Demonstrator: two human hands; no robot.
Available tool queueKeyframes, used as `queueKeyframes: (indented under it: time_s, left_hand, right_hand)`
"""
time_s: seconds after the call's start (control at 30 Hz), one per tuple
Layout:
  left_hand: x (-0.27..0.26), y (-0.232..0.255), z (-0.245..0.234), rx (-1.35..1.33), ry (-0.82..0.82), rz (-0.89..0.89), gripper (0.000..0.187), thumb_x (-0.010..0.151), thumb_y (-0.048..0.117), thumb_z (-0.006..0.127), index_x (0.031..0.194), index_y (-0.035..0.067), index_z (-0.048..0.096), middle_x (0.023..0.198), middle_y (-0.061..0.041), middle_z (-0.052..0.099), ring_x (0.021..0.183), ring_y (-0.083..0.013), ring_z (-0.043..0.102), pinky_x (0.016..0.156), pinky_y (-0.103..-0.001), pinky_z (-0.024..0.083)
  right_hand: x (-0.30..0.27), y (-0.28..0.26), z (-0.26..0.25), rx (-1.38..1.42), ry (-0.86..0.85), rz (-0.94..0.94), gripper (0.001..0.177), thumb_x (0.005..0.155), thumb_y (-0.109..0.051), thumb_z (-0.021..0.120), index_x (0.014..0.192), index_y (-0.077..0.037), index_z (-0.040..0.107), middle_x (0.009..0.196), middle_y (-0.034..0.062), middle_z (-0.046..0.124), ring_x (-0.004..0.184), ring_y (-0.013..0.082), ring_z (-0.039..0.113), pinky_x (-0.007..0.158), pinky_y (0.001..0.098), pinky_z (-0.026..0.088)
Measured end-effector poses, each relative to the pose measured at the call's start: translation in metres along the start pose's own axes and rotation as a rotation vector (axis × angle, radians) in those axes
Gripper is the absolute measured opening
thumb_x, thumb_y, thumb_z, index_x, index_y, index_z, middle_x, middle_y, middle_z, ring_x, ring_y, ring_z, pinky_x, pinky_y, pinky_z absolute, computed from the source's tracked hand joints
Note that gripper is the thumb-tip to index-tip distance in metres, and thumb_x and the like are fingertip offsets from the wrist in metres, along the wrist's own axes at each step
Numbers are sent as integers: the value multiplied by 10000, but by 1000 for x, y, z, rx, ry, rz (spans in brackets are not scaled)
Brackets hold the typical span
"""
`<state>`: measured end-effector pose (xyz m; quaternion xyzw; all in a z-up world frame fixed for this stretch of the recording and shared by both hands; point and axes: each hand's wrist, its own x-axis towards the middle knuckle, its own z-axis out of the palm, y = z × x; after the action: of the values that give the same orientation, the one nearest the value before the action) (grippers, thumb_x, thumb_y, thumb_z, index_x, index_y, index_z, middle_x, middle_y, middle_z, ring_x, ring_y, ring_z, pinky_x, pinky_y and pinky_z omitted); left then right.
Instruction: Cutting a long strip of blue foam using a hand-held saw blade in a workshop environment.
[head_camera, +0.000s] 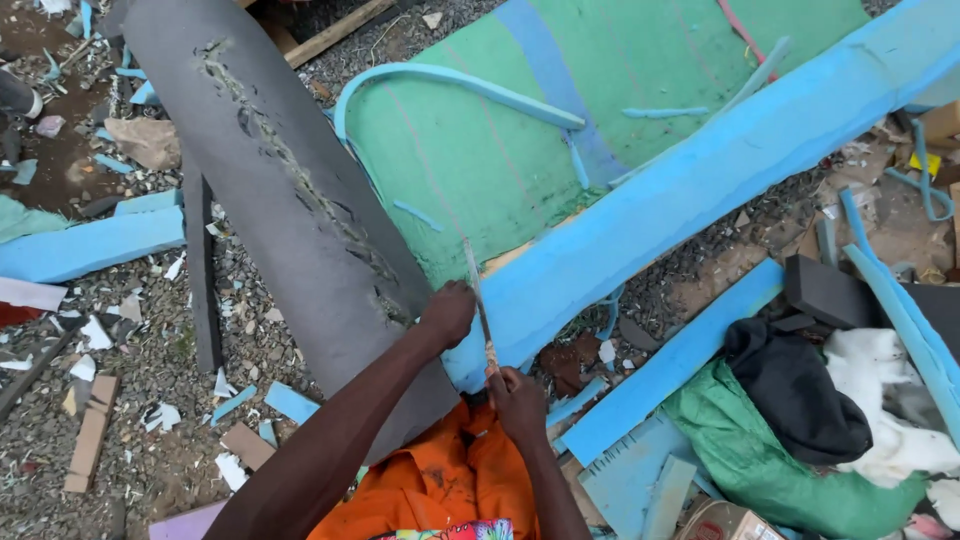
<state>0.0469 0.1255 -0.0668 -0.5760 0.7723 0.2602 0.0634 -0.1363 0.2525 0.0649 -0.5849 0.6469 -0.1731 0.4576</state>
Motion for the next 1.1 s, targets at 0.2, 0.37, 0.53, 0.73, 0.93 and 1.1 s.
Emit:
queueKeyframes:
  time_s: [0.2, 0.37, 0.53, 0.73, 0.93, 1.1]
  left_hand:
    - [10, -17, 23, -63, 126, 36, 89, 971, -25, 589, 1007, 11, 663, 1218, -263, 605, 1174, -453, 559, 894, -608, 572]
    - [3, -16, 7, -163, 53, -4, 183, 964, -97, 533, 1018, 39, 642, 1252, -250, 568, 1246, -459, 512, 954, -608, 547]
    - [-4, -11, -6, -173, 24, -19, 182, 1014, -60, 505, 1071, 64, 626, 1241, -213, 560, 1196, -421, 529, 975, -584, 539]
    - [5, -14, -14, -245, -11, -45, 104, 1056, 41, 541, 1095, 83, 628, 1262, -180, 546, 1144, -393, 530, 895, -582, 524]
    - [5, -16, -27, -307, 22, -66, 104, 1075, 86, 524, 1038, 100, 621, 1174, -167, 575, 1044, -373, 553, 831, -535, 487]
    - [11, -20, -13, -352, 63, -49, 122, 1082, 80, 514, 1020, 113, 614, 1140, -148, 568, 977, -361, 544, 803, -529, 476]
  right_hand:
    - [-62, 10, -8, -83, -175, 149, 572, 1002, -665, 419, 677, -214, 557, 556, -46, 493, 447, 114, 419, 495, 332, 301]
    - [-38, 18, -5, -26, -130, 156, 508, 998, -582, 489, 733, -197, 689, 515, -50, 586, 433, 105, 507, 506, 302, 405]
    - [-11, -12, -6, 143, -138, 85, 515, 1019, -517, 491, 718, -157, 702, 502, -20, 604, 409, 111, 495, 481, 317, 413]
    - [-74, 1, -27, 65, -301, 305, 551, 1018, -510, 550, 601, -153, 599, 549, -1, 572, 474, 160, 500, 564, 348, 414]
    - [-21, -9, -17, 232, -267, 209, 534, 961, -564, 565, 716, -112, 708, 526, 27, 604, 450, 140, 522, 524, 322, 419]
    - [-26, -19, -22, 291, -265, 210, 440, 982, -456, 604, 793, -90, 758, 574, 38, 644, 487, 135, 557, 565, 322, 466]
